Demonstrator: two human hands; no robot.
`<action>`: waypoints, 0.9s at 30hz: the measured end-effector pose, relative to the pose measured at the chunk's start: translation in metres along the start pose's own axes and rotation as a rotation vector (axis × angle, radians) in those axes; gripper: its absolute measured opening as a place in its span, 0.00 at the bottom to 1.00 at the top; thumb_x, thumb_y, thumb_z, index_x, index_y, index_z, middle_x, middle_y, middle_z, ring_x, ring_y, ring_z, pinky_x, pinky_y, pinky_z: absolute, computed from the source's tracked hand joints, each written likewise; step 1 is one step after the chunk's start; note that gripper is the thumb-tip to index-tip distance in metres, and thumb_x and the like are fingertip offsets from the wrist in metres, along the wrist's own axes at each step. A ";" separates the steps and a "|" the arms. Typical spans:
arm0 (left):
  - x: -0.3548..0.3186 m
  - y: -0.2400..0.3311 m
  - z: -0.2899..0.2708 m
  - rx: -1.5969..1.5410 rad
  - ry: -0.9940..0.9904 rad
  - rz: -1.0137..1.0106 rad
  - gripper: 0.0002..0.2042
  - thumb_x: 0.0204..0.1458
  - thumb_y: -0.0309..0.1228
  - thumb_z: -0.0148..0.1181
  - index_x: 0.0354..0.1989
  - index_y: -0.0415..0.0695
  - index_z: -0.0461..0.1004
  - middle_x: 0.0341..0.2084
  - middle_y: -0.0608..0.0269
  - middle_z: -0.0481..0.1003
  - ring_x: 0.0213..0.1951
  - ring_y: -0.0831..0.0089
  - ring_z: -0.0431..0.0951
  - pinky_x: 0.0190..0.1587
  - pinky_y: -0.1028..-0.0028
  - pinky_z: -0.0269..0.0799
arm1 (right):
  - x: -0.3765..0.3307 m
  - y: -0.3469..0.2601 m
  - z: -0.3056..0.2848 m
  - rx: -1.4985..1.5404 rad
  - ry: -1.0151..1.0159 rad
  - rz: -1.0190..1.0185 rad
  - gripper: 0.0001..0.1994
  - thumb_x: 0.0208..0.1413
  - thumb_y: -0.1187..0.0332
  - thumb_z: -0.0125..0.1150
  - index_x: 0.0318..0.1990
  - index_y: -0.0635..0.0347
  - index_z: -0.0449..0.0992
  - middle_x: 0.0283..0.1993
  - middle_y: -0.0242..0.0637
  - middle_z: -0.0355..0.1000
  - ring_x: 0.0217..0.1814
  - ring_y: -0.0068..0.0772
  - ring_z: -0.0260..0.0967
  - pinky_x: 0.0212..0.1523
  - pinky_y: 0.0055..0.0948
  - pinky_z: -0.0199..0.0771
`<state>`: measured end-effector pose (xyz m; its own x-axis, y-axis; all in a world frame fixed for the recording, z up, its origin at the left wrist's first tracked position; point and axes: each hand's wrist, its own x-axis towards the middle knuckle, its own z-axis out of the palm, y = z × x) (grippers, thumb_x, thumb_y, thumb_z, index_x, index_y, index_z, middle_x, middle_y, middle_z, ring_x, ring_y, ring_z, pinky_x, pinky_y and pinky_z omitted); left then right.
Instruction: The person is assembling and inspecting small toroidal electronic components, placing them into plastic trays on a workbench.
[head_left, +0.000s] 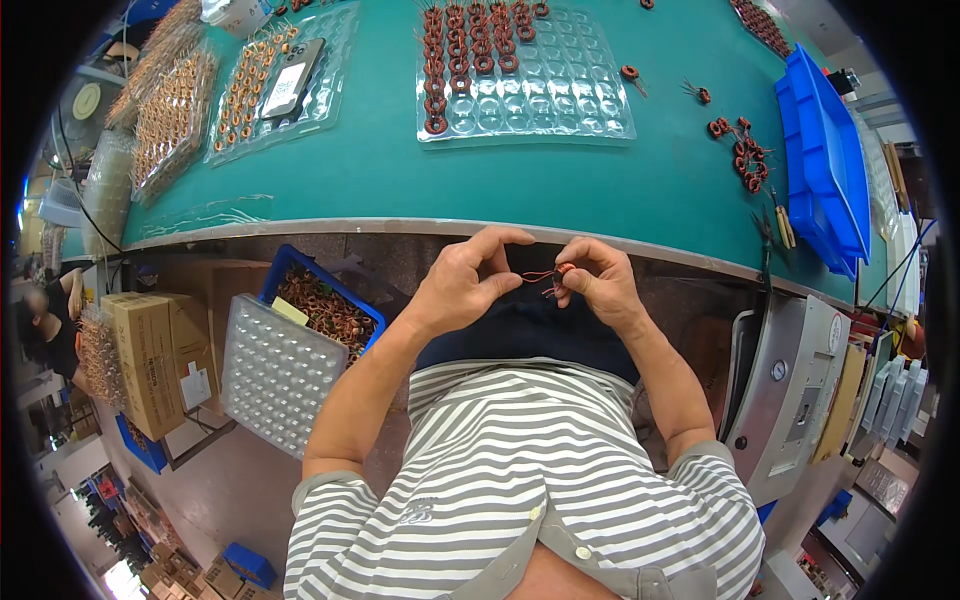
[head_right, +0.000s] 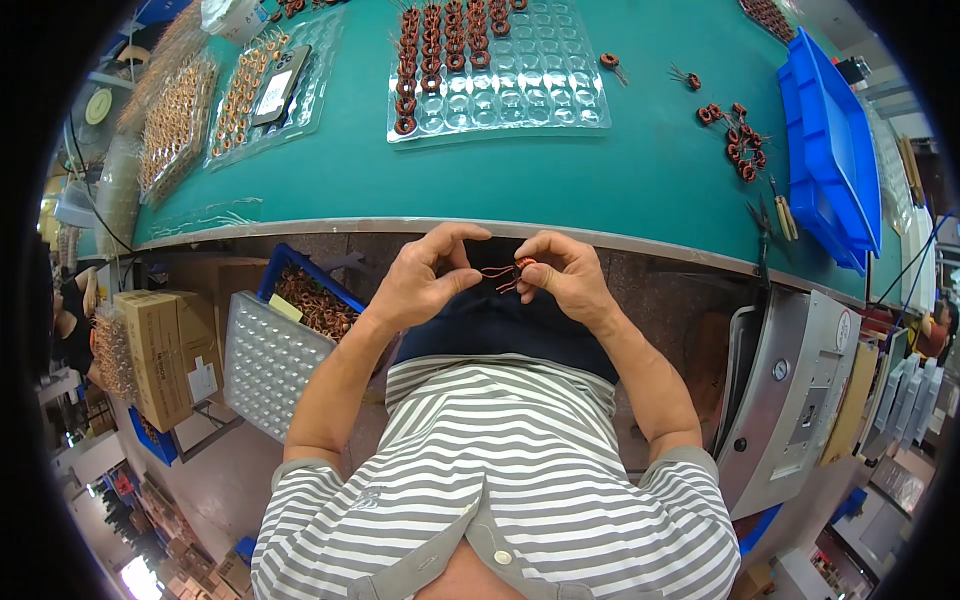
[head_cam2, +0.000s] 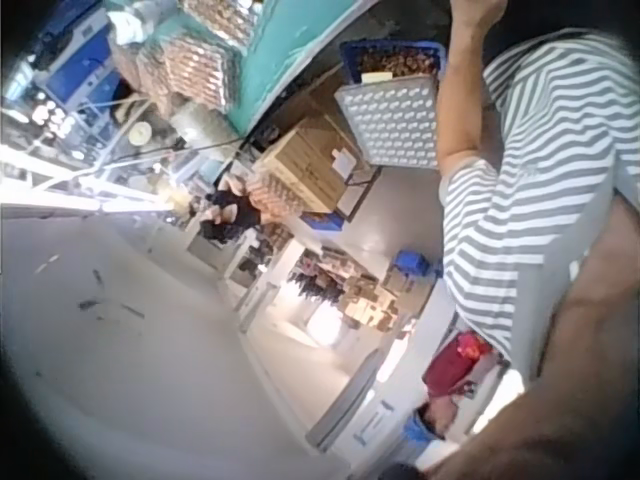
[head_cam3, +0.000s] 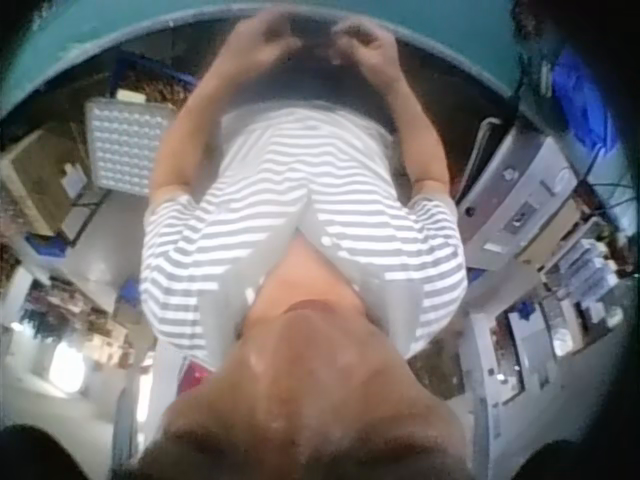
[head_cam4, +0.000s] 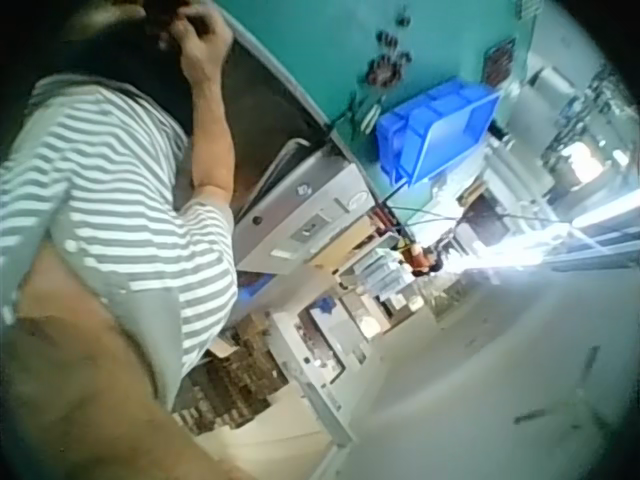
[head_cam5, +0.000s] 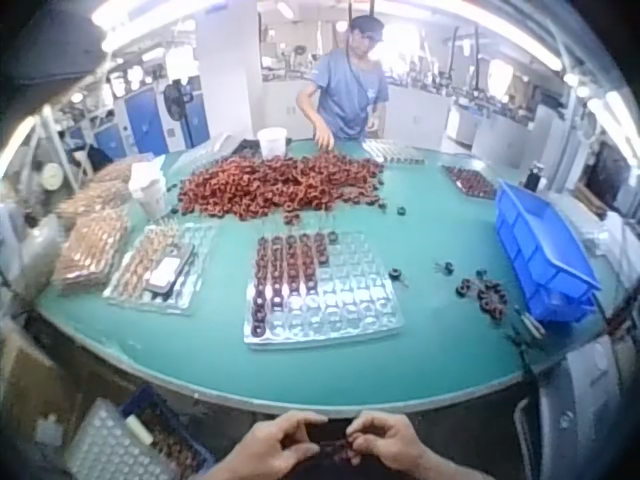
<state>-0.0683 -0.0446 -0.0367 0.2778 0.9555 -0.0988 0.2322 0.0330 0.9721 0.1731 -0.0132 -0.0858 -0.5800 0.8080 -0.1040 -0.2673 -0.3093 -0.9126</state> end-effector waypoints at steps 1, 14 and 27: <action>0.001 0.001 0.000 -0.002 -0.002 0.012 0.20 0.50 0.21 0.64 0.53 0.41 0.72 0.22 0.67 0.72 0.25 0.81 0.71 0.31 0.78 0.67 | 0.000 0.001 0.000 0.010 0.016 -0.014 0.12 0.58 0.71 0.64 0.45 0.68 0.73 0.36 0.38 0.73 0.35 0.27 0.75 0.33 0.25 0.82; -0.004 -0.019 0.020 0.146 0.029 0.219 0.05 0.44 0.24 0.64 0.30 0.41 0.80 0.26 0.54 0.74 0.33 0.56 0.77 0.38 0.63 0.72 | -0.003 -0.004 0.007 -0.290 -0.002 0.084 0.06 0.52 0.81 0.58 0.38 0.68 0.73 0.30 0.36 0.70 0.26 0.27 0.72 0.26 0.25 0.76; -0.006 -0.001 0.011 0.332 -0.105 0.027 0.06 0.46 0.23 0.59 0.32 0.37 0.76 0.31 0.50 0.78 0.37 0.51 0.79 0.40 0.58 0.72 | 0.015 -0.005 0.024 -0.247 0.000 0.027 0.09 0.55 0.71 0.66 0.39 0.66 0.73 0.31 0.34 0.72 0.26 0.24 0.72 0.26 0.23 0.77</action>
<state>-0.0604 -0.0532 -0.0398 0.3782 0.9189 -0.1123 0.5091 -0.1051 0.8543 0.1474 -0.0113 -0.0737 -0.5839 0.8014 -0.1293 -0.0560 -0.1986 -0.9785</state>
